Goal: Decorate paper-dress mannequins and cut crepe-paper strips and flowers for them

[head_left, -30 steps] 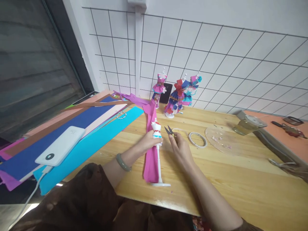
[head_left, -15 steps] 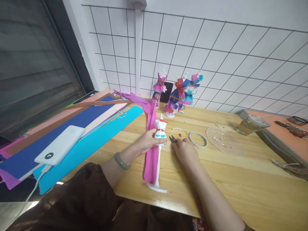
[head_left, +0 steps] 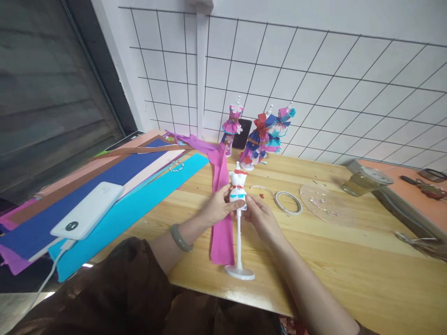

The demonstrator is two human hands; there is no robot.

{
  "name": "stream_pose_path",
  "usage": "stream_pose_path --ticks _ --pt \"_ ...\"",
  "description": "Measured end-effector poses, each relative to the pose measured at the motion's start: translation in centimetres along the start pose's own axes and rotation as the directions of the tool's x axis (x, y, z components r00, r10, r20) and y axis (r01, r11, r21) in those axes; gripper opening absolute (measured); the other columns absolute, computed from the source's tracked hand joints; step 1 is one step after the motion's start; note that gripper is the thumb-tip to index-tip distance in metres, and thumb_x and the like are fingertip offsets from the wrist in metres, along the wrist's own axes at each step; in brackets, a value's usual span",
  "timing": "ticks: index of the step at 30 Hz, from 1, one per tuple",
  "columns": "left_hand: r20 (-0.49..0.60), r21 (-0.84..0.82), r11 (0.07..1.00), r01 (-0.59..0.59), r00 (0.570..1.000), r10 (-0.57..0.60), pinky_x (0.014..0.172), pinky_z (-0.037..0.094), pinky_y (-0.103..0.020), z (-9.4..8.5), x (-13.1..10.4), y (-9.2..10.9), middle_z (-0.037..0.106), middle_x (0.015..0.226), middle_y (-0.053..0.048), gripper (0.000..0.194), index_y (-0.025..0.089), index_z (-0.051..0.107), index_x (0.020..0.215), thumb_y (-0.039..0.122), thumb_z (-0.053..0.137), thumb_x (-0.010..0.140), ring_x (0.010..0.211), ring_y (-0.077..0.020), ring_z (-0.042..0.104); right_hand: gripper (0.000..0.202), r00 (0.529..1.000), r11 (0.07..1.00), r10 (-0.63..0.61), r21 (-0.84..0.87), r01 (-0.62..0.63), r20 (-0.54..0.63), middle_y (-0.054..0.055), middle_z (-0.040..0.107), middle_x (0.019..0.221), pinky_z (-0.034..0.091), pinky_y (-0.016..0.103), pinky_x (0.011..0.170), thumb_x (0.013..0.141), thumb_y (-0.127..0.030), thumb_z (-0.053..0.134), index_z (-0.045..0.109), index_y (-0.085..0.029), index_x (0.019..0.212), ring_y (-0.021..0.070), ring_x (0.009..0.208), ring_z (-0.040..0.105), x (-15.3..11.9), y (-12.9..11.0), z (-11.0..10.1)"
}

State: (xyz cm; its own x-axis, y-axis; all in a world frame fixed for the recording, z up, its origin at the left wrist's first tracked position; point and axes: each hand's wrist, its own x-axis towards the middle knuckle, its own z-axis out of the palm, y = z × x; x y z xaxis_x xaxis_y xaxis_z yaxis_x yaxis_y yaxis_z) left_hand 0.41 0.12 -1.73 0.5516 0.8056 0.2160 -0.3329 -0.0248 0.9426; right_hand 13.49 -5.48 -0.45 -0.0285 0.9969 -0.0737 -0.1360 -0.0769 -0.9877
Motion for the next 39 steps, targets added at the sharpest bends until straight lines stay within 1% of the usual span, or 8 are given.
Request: stream_pose_path --ticks 3,6,9,16,19,26,34,39 --pt "-0.017 0.110 0.994 -0.018 1.000 0.020 0.068 0.043 -0.024 -0.1 0.1 -0.1 0.061 0.091 -0.006 0.045 0.014 0.054 0.103 0.045 0.062 0.072 0.079 -0.0150 0.056 0.038 0.999 0.999 -0.046 0.008 0.046 0.024 0.004 0.065 0.088 0.049 0.032 0.066 0.081 -0.050 0.049 0.057 -0.020 0.103 0.0157 0.065 0.062 -0.1 -0.1 -0.1" --pt "-0.122 0.176 0.984 -0.029 0.991 0.051 0.069 0.042 -0.024 -0.4 0.3 0.1 0.061 0.082 -0.004 0.038 0.013 0.057 0.090 0.049 0.050 0.079 0.077 -0.0142 0.056 0.037 0.995 0.994 -0.099 -0.057 0.098 -0.028 0.003 0.063 0.083 0.048 0.030 0.062 0.081 -0.049 0.049 0.058 -0.019 0.101 0.0144 0.061 0.058 -0.2 -0.4 -0.1" --pt "-0.226 0.218 0.976 -0.027 0.971 0.077 0.068 0.041 -0.023 -0.6 0.5 0.4 0.060 0.077 -0.002 0.030 0.015 0.056 0.081 0.044 0.053 0.078 0.073 -0.0120 0.055 0.038 0.985 0.979 -0.152 -0.150 0.138 -0.085 0.003 0.062 0.083 0.046 0.027 0.058 0.081 -0.048 0.050 0.059 -0.020 0.105 0.0140 0.061 0.055 -0.3 -0.6 0.1" --pt "-0.240 0.359 0.932 -0.042 0.961 0.136 0.074 0.042 -0.024 -0.9 0.4 0.3 0.063 0.082 -0.004 0.017 0.015 0.056 0.080 0.032 0.053 0.079 0.080 -0.0138 0.057 0.036 0.939 0.882 -0.320 -0.401 0.246 -0.127 0.004 0.063 0.095 0.044 0.030 0.072 0.082 -0.045 0.047 0.059 -0.023 0.108 0.0195 0.084 0.056 -0.4 -0.5 0.6" --pt "-0.245 0.481 0.876 -0.036 0.954 0.174 0.069 0.041 -0.023 -0.9 0.2 0.3 0.062 0.079 -0.002 0.014 0.016 0.057 0.078 0.030 0.051 0.080 0.076 -0.0130 0.057 0.037 0.932 0.858 -0.340 -0.447 0.252 -0.128 0.004 0.064 0.089 0.043 0.031 0.074 0.082 -0.045 0.047 0.058 -0.022 0.109 0.0203 0.084 0.056 -0.5 -0.3 0.9" --pt "-0.183 0.759 0.647 -0.073 0.929 0.320 0.060 0.035 -0.022 -0.9 -0.3 1.1 0.057 0.068 0.001 0.011 0.018 0.053 0.072 0.022 0.047 0.081 0.062 -0.0107 0.049 0.035 0.930 0.862 -0.344 -0.437 0.258 -0.129 0.002 0.063 0.080 0.042 0.029 0.071 0.082 -0.043 0.050 0.058 -0.021 0.108 0.0178 0.078 0.055 -0.5 0.1 1.2" --pt "-0.245 0.639 0.768 -0.043 0.935 0.257 0.059 0.036 -0.022 -1.2 0.1 0.6 0.057 0.067 0.001 0.014 0.017 0.053 0.071 0.025 0.048 0.080 0.062 -0.0100 0.050 0.032 0.989 0.993 -0.119 -0.027 0.117 -0.086 0.001 0.062 0.081 0.043 0.025 0.060 0.081 -0.046 0.050 0.059 -0.021 0.099 0.0125 0.062 0.053 0.4 1.0 0.6" --pt "-0.248 0.436 0.899 -0.048 0.954 0.171 0.066 0.041 -0.023 -1.4 0.5 0.5 0.060 0.073 -0.001 0.014 0.016 0.056 0.074 0.028 0.049 0.079 0.070 -0.0121 0.055 0.035 0.991 0.995 -0.098 0.002 0.099 -0.091 0.002 0.061 0.079 0.044 0.026 0.059 0.080 -0.048 0.050 0.057 -0.019 0.098 0.0125 0.060 0.052 0.4 0.9 0.5"
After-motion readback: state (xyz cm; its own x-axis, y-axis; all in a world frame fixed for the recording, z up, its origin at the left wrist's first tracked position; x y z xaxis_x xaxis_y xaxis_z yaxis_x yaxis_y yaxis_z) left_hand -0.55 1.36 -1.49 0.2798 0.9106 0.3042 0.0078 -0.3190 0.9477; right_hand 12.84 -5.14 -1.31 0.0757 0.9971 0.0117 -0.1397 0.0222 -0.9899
